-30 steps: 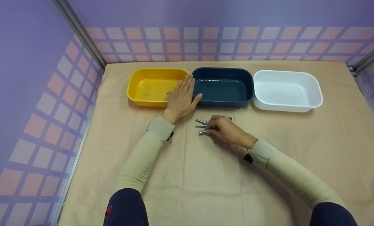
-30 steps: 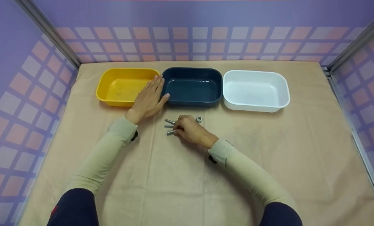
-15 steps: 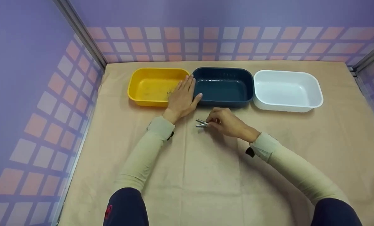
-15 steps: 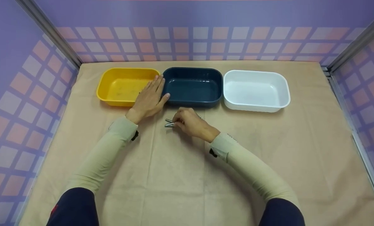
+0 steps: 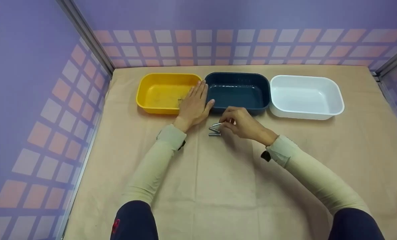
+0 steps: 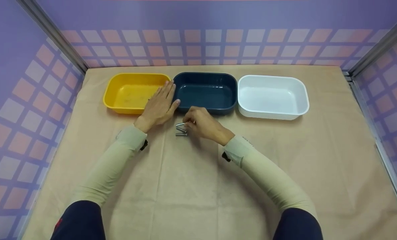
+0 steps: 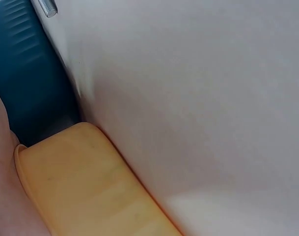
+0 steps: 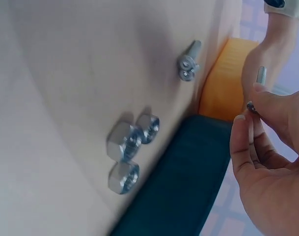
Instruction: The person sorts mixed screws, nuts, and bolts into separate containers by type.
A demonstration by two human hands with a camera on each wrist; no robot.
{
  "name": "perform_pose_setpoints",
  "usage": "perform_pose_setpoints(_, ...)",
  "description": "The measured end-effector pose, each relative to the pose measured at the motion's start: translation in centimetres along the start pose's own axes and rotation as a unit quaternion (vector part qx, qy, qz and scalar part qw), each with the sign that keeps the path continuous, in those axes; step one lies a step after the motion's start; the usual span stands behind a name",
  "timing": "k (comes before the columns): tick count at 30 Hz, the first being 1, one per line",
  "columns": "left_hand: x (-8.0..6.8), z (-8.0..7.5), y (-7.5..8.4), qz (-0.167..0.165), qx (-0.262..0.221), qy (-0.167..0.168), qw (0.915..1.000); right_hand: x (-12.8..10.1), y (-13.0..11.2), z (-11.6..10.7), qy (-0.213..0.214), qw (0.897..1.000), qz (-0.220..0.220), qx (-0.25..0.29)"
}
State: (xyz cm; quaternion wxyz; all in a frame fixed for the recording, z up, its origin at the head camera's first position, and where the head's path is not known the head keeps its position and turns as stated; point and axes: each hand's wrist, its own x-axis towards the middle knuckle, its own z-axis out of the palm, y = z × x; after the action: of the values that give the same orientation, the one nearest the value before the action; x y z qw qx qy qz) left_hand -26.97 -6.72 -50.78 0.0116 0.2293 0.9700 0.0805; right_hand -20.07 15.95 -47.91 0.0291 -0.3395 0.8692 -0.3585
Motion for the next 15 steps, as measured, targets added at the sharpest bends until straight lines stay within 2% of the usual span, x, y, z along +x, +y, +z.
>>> perform_pose_setpoints(15,0.0,0.1,-0.1,0.002,0.012,0.006,0.9999,2.0,0.6,-2.4,0.042,0.999,0.004,-0.017)
